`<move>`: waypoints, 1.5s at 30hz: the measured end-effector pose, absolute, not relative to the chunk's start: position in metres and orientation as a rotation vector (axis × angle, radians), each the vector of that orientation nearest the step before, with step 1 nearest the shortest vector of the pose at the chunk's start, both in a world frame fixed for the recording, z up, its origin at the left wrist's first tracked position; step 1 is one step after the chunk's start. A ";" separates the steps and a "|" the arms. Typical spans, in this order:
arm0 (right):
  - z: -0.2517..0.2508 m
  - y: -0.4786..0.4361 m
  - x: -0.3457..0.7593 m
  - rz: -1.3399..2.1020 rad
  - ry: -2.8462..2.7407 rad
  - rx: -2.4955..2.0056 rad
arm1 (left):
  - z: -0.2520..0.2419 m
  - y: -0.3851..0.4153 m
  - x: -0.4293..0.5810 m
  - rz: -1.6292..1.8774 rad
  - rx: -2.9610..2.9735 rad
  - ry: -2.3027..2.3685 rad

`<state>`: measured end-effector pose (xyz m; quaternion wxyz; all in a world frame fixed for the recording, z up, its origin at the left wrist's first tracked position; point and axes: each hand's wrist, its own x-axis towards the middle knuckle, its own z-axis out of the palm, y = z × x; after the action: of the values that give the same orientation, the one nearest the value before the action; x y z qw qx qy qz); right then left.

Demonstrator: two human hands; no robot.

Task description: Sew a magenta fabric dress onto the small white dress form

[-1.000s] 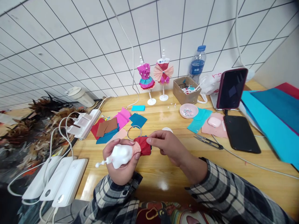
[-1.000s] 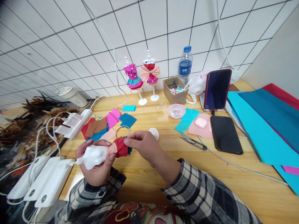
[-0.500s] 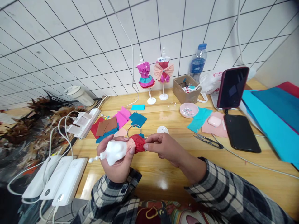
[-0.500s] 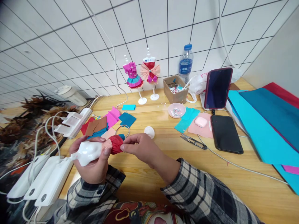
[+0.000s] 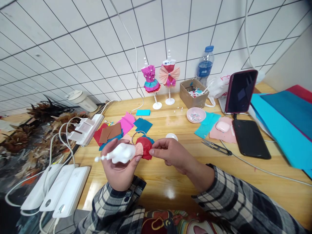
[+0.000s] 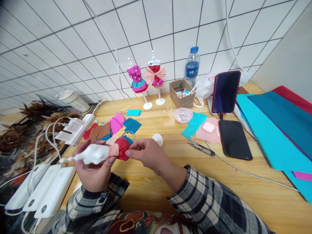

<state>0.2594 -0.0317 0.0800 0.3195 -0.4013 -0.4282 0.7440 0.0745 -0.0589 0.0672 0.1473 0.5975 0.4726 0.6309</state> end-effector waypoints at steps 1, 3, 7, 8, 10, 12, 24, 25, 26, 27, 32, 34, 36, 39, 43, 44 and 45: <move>0.080 -0.031 0.260 1.974 -1.136 -1.048 | 0.067 -0.058 0.072 1.790 1.663 1.386; 0.081 -0.030 0.262 2.023 -1.137 -1.019 | 0.068 -0.056 0.066 1.702 1.600 1.369; 0.083 -0.029 0.264 2.032 -1.100 -1.028 | 0.072 -0.053 0.055 1.603 1.597 1.200; 0.083 -0.029 0.264 2.012 -1.095 -1.050 | 0.075 -0.053 0.054 1.600 1.621 1.169; 0.082 -0.028 0.264 1.924 -1.106 -1.094 | 0.083 -0.054 0.051 1.571 1.726 1.132; 0.082 -0.026 0.266 1.770 -1.177 -1.110 | 0.096 -0.055 0.049 1.449 1.930 1.085; 0.086 -0.024 0.275 1.539 -1.675 -1.047 | 0.133 -0.073 0.057 0.583 2.772 0.885; 0.085 -0.023 0.275 1.530 -1.704 -1.084 | 0.132 -0.075 0.058 0.560 2.796 0.858; 0.085 -0.023 0.276 1.521 -1.719 -1.121 | 0.132 -0.076 0.058 0.545 2.822 0.834; 0.084 -0.023 0.276 1.518 -1.723 -1.148 | 0.132 -0.078 0.058 0.538 2.848 0.819; 0.087 -0.022 0.279 1.550 -1.699 -1.128 | 0.132 -0.082 0.057 0.551 2.930 0.837; 0.091 -0.022 0.281 1.516 -1.688 -1.129 | 0.132 -0.083 0.057 0.557 2.934 0.851; 0.094 -0.023 0.284 1.508 -1.721 -1.124 | 0.133 -0.083 0.057 0.569 2.940 0.846; 0.096 -0.023 0.285 1.534 -1.792 -1.109 | 0.133 -0.083 0.057 0.580 2.938 0.826; 0.095 -0.024 0.284 1.558 -1.775 -1.111 | 0.131 -0.083 0.058 0.581 2.923 0.813; 0.096 -0.024 0.284 1.565 -1.767 -1.117 | 0.131 -0.083 0.058 0.581 2.923 0.813; 0.097 -0.024 0.284 1.570 -1.766 -1.122 | 0.131 -0.083 0.059 0.578 2.925 0.811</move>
<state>0.2837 -0.0241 0.0965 0.2599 -0.4140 -0.6519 0.5797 0.0591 -0.0833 0.1314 0.0258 0.9463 0.2624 0.1871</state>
